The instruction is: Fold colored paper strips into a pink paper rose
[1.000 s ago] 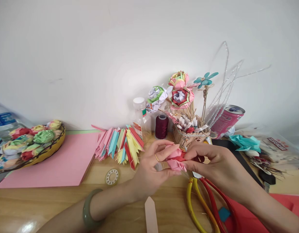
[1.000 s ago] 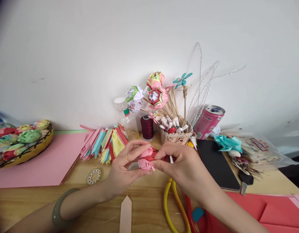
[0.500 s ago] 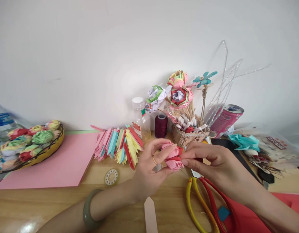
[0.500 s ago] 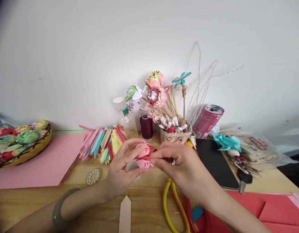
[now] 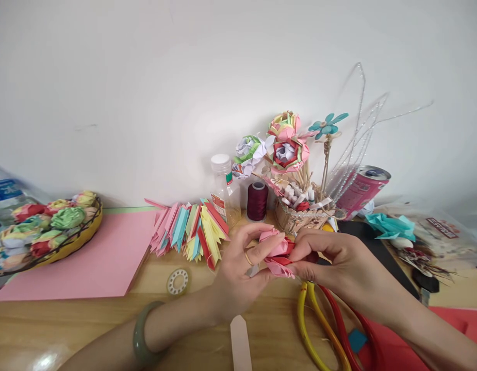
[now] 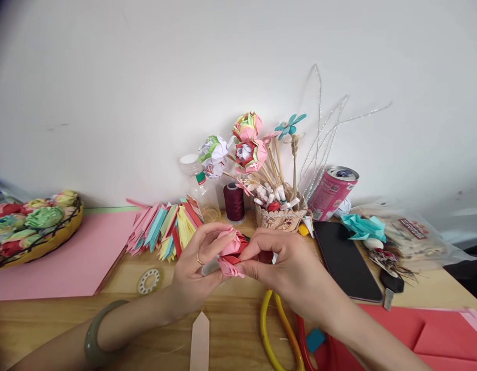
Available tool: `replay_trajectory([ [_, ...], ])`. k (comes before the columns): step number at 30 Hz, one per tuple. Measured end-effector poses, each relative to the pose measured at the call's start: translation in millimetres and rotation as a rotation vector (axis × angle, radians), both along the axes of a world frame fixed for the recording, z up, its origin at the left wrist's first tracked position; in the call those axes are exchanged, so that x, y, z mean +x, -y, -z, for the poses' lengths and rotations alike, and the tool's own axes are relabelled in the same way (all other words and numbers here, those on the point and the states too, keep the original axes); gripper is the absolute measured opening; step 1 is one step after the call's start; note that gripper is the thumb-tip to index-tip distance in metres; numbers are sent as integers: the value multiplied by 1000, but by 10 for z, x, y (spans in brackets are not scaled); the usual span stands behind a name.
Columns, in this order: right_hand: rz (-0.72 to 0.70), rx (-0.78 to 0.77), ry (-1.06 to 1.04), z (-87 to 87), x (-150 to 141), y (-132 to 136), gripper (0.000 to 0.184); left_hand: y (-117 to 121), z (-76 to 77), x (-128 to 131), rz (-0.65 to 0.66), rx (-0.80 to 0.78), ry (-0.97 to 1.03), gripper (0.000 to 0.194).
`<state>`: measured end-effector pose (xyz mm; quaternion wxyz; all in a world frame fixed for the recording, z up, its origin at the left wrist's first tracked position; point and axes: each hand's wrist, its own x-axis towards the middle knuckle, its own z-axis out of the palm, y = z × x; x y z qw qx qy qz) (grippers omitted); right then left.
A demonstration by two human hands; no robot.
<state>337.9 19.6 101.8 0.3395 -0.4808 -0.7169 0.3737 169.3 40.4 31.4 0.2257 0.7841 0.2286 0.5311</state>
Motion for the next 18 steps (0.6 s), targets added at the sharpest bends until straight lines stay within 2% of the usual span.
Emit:
replay_trajectory([
  [9,-41,102,21,-24,28,15,23,11,-44,12,-50,-11,28,58],
  [14,27,173,85,21,8,24,12,14,-24,16,-42,-64,38,58],
  [18,75,252,129,89,-10,36,14,19,-42,20,-59,-68,40,57],
])
